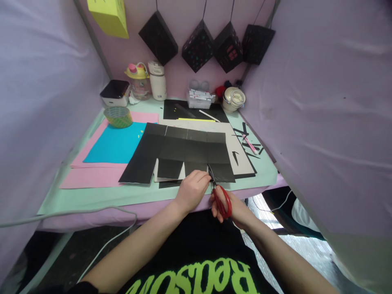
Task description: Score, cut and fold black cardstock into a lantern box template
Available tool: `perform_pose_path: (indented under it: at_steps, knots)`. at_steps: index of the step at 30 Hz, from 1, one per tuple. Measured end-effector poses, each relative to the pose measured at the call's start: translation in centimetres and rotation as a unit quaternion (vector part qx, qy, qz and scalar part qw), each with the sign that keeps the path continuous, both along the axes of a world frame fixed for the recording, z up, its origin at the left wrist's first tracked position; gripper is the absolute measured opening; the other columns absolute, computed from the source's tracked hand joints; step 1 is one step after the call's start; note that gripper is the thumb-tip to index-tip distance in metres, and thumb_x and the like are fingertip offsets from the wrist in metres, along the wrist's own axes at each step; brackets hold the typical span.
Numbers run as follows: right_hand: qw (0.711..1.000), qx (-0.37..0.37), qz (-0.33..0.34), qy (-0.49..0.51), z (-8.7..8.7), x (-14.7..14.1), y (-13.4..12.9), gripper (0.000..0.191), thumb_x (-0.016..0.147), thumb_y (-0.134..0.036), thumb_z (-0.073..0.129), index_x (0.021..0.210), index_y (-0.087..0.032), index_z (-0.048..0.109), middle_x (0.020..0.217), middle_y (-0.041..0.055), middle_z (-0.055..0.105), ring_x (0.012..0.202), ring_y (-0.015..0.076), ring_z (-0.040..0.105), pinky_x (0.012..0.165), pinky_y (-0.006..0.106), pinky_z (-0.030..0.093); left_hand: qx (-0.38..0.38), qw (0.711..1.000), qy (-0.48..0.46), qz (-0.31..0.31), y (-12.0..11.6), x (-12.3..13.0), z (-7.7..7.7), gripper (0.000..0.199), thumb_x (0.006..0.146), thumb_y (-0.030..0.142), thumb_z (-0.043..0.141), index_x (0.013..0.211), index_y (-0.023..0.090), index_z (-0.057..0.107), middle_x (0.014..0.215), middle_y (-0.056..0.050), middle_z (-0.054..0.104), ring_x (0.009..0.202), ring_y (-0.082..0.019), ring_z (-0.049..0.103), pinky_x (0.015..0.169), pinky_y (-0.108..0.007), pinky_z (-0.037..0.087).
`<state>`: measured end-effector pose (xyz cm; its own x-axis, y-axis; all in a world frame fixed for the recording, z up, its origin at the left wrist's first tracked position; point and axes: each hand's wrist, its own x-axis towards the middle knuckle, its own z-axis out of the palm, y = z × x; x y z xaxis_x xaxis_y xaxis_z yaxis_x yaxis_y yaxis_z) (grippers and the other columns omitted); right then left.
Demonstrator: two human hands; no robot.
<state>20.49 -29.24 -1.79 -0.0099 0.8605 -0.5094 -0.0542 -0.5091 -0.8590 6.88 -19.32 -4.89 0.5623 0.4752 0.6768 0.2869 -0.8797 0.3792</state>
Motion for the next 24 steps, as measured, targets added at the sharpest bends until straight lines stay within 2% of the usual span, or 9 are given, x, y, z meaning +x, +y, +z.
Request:
perform_pose_path:
  at_steps: [9, 19, 24]
  knots:
    - [1.0, 0.015, -0.011, -0.007, -0.72, 0.03, 0.0, 0.058, 0.086, -0.073, 0.039, 0.078, -0.018, 0.053, 0.047, 0.0005, 0.059, 0.032, 0.0093, 0.046, 0.035, 0.02, 0.024, -0.001, 1.0, 0.0, 0.002, 0.05, 0.02, -0.05, 0.014, 0.092, 0.011, 0.051, 0.094, 0.014, 0.064, 0.093, -0.007, 0.069, 0.087, -0.019, 0.061, 0.079, -0.033, 0.054]
    - [1.0, 0.017, -0.011, -0.014, -0.72, -0.02, -0.06, 0.061, 0.084, -0.077, 0.036, 0.077, -0.019, 0.052, 0.046, -0.0006, 0.057, 0.032, 0.0091, 0.043, 0.036, 0.02, 0.022, 0.004, 1.0, 0.001, 0.001, 0.06, 0.0, -0.01, 0.015, 0.092, 0.01, 0.05, 0.093, 0.014, 0.064, 0.093, -0.007, 0.069, 0.086, -0.02, 0.061, 0.078, -0.034, 0.054]
    - [1.0, 0.016, -0.011, -0.003, -0.68, 0.01, -0.08, 0.06, 0.085, -0.075, 0.037, 0.08, -0.018, 0.053, 0.051, 0.0002, 0.06, 0.033, 0.0086, 0.045, 0.038, 0.02, 0.026, 0.004, 1.0, 0.0, -0.001, 0.05, 0.01, 0.02, 0.015, 0.092, 0.01, 0.05, 0.093, 0.014, 0.064, 0.092, -0.007, 0.069, 0.086, -0.019, 0.061, 0.078, -0.033, 0.054]
